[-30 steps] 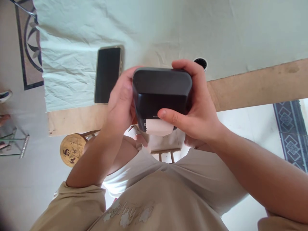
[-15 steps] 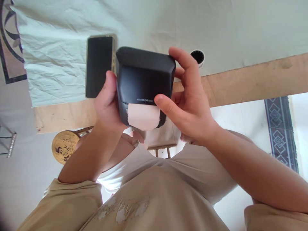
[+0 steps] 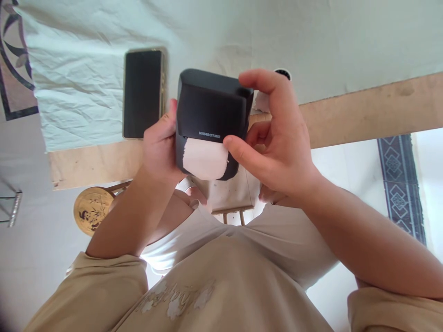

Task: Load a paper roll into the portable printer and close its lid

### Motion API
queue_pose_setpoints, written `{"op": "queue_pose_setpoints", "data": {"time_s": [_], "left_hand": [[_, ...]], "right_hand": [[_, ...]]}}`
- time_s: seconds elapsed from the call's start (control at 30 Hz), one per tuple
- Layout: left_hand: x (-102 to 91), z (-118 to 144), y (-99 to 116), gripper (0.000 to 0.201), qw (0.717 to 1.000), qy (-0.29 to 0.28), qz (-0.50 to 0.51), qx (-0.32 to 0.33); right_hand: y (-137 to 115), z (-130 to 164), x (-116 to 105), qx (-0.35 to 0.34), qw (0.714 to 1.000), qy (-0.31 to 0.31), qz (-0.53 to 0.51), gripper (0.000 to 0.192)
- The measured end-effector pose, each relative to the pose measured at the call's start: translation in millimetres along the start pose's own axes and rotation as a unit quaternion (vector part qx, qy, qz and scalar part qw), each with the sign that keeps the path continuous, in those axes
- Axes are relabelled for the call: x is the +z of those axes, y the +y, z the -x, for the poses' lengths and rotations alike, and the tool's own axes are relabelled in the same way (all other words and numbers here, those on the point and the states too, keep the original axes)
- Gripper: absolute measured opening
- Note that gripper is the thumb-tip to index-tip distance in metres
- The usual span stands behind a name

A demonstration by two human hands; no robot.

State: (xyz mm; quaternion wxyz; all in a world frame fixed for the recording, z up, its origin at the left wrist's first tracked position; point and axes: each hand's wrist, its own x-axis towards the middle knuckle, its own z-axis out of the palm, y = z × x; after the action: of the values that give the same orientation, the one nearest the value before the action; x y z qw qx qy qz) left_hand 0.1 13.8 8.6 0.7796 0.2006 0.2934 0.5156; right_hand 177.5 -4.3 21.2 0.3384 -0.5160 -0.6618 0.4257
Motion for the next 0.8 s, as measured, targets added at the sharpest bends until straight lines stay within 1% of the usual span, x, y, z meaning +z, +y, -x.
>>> {"op": "queue_pose_setpoints", "data": {"time_s": [0.13, 0.27, 0.33, 0.43, 0.5, 0.57, 0.63, 0.67, 0.7, 0.73, 0.77, 0.8], "left_hand": [[-1.5, -0.4, -0.3, 0.031, 1.0, 0.005, -0.005, -0.01], [-0.3, -0.1, 0.7, 0.03, 1.0, -0.005, 0.01, -0.009], [2.2, 0.1, 3.1, 0.035, 0.999, -0.024, 0.016, -0.031], [5.8, 0.7, 7.3, 0.052, 0.995, -0.078, 0.021, -0.062], [5.6, 1.4, 8.1, 0.053, 0.992, -0.109, 0.024, -0.065], [2.5, 2.2, 6.4, 0.046, 0.992, -0.107, 0.013, -0.064], [-1.6, 2.6, 3.4, 0.04, 0.996, -0.07, -0.016, -0.061], [-3.3, 2.7, 2.0, 0.038, 0.997, -0.048, -0.031, -0.057], [-4.3, 2.7, 0.9, 0.036, 0.997, -0.031, -0.042, -0.053], [-4.7, 2.7, 0.3, 0.034, 0.997, -0.025, -0.048, -0.054], [-4.3, 2.7, 0.0, 0.033, 0.997, -0.028, -0.05, -0.055], [-3.4, 2.8, 0.1, 0.032, 0.997, -0.033, -0.049, -0.054]], "right_hand": [[0.9, -0.6, -1.7, -0.008, 1.0, 0.002, 0.012, 0.057], [3.7, -1.3, -3.3, -0.027, 0.999, -0.023, 0.013, 0.068], [4.0, -1.2, -4.4, -0.029, 0.999, -0.03, 0.011, 0.07], [-1.9, -2.8, -8.3, -0.023, 1.0, -0.016, 0.008, 0.068], [-12.6, -5.6, -11.9, -0.042, 0.999, 0.02, 0.024, 0.066], [-27.8, -8.8, -14.7, -0.079, 0.992, 0.07, 0.07, 0.053], [-43.2, -11.0, -15.4, -0.111, 0.978, 0.128, 0.122, 0.033], [-49.4, -11.3, -15.0, -0.114, 0.971, 0.16, 0.139, 0.024], [-53.7, -11.0, -14.2, -0.115, 0.964, 0.192, 0.146, 0.019], [-55.9, -10.3, -13.4, -0.117, 0.959, 0.212, 0.149, 0.019], [-56.1, -9.2, -12.7, -0.115, 0.959, 0.213, 0.148, 0.021], [-54.6, -8.0, -12.3, -0.111, 0.963, 0.198, 0.144, 0.023]]}}
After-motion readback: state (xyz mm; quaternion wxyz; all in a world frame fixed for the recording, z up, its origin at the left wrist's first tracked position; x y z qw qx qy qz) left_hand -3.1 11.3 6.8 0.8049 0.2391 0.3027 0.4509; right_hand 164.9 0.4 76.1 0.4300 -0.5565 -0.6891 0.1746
